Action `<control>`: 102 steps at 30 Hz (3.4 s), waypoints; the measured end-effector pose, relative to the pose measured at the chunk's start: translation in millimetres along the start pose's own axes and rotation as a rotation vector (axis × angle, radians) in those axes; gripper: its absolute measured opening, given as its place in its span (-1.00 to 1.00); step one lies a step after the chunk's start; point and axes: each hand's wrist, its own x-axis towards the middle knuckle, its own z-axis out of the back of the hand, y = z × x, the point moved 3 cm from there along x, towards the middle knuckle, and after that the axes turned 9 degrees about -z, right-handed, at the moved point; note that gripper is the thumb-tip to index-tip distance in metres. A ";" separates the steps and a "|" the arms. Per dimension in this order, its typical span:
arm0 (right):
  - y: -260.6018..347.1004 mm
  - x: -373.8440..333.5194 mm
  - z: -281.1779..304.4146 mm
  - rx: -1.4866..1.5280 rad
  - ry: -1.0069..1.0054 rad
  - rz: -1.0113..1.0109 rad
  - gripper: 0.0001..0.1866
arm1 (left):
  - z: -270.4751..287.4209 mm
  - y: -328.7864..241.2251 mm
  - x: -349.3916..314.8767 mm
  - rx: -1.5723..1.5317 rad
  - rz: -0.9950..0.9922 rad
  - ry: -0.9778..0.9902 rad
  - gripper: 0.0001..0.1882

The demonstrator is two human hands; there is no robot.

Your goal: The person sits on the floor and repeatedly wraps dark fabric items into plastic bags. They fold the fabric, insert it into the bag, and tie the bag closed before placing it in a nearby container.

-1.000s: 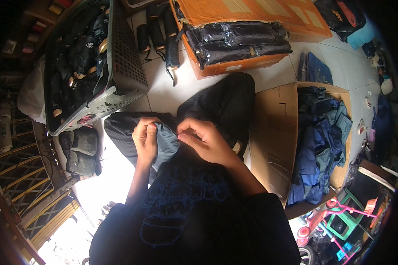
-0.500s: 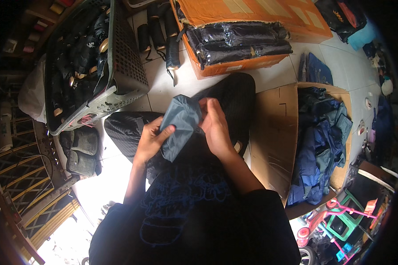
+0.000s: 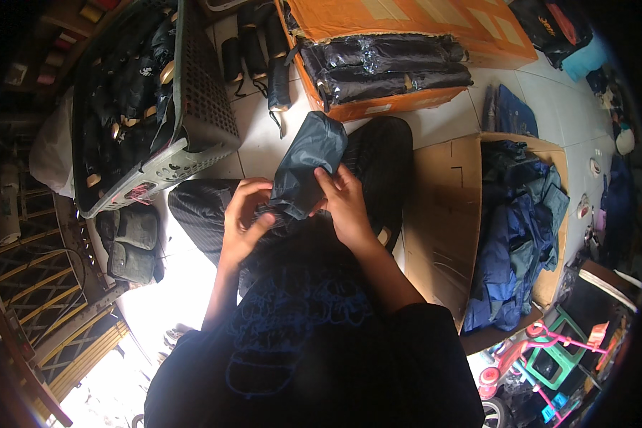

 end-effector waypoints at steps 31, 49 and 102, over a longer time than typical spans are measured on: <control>-21.4 14.0 6.6 -0.087 -0.062 -0.064 -0.80 | -9.2 17.7 -12.3 0.271 0.104 -0.497 -0.73; -17.3 24.8 5.0 -0.605 0.071 0.135 -0.76 | -0.2 62.3 -14.3 -0.277 0.613 -0.190 -0.74; -31.3 -15.6 53.4 -0.632 0.274 -0.064 -0.05 | -38.8 52.9 -33.8 0.281 0.211 -0.255 -0.88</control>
